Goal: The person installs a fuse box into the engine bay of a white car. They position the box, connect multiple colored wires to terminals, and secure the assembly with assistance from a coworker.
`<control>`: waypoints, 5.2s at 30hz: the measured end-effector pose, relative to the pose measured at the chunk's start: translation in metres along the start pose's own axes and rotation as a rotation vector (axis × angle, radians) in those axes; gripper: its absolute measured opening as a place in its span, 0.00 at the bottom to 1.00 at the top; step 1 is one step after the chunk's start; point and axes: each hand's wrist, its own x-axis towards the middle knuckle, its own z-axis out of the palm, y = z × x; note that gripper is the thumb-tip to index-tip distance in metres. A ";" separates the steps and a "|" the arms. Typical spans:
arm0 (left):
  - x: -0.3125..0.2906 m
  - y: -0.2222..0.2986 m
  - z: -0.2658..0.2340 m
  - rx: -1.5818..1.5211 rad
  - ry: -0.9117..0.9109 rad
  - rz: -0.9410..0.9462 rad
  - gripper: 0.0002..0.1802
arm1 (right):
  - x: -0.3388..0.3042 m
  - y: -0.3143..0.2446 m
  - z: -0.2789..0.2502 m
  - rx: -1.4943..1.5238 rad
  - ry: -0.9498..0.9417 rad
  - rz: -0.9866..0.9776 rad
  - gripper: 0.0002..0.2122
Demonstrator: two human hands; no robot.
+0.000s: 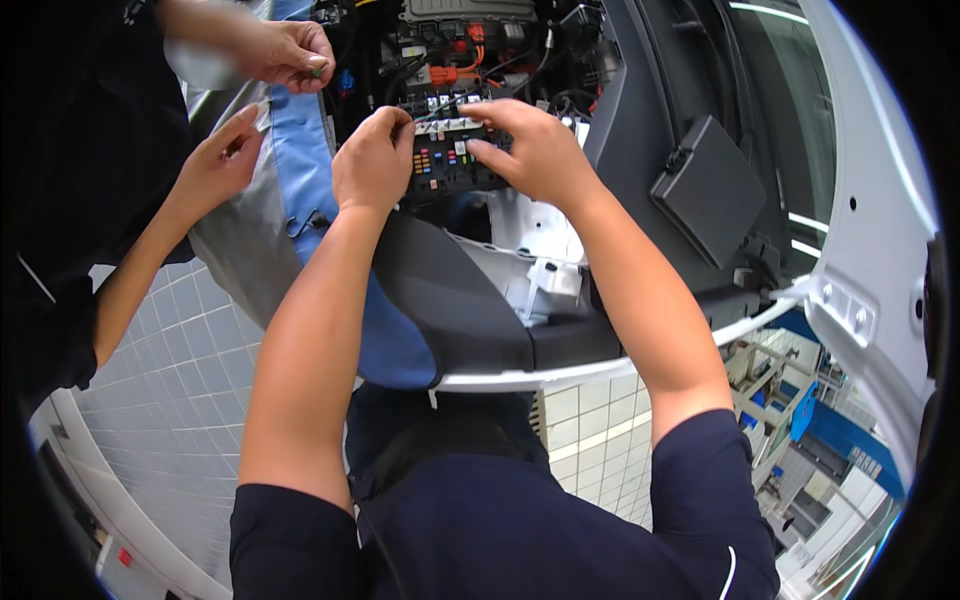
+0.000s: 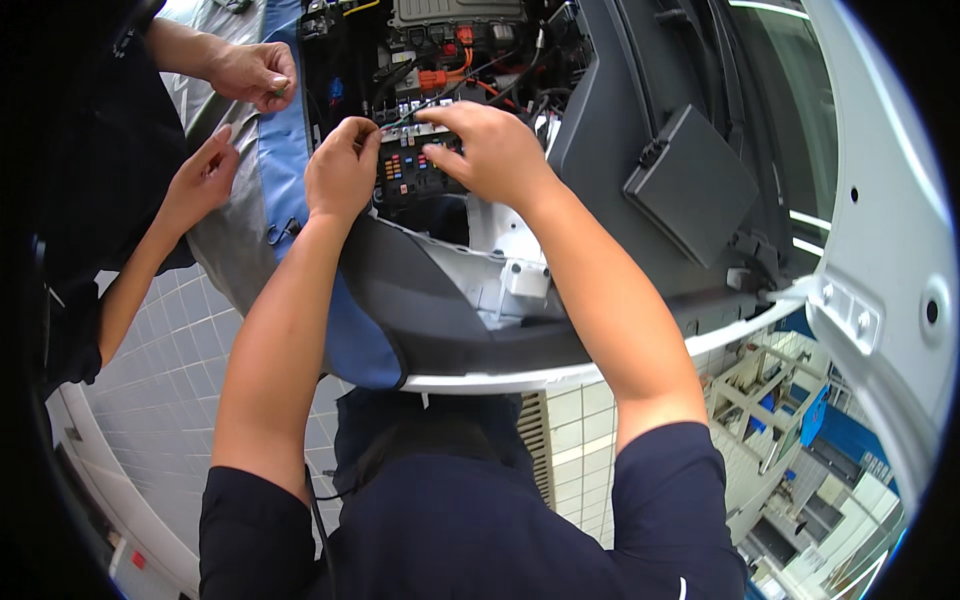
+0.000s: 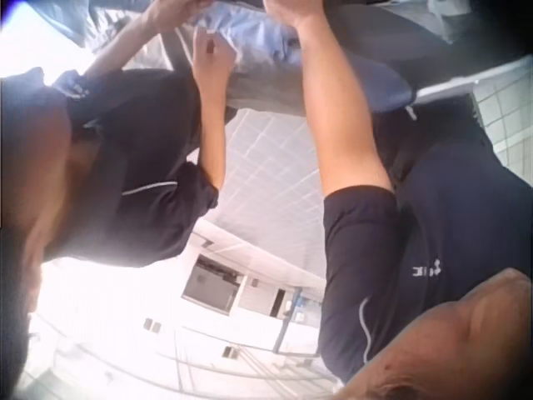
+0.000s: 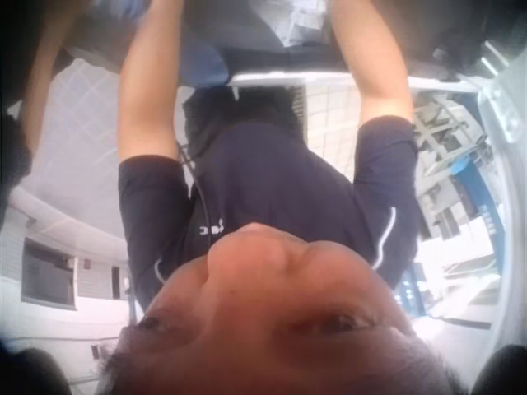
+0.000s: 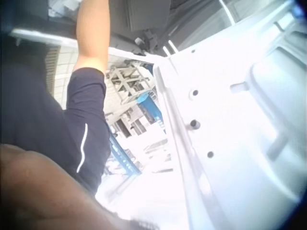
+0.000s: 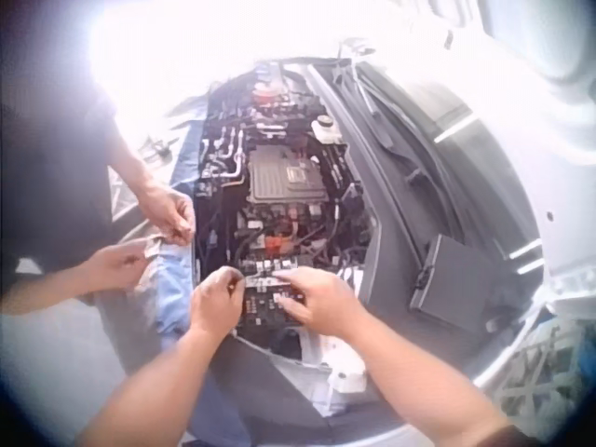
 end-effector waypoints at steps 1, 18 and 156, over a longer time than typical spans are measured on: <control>0.001 -0.002 0.002 0.001 0.007 0.020 0.08 | 0.017 0.007 0.005 0.003 -0.038 0.018 0.18; -0.008 0.002 0.010 -0.244 0.186 0.059 0.10 | 0.072 0.040 0.020 0.060 -0.293 0.013 0.09; 0.072 0.066 0.038 -1.404 -0.065 -0.294 0.25 | 0.090 0.044 0.001 0.689 0.157 0.166 0.13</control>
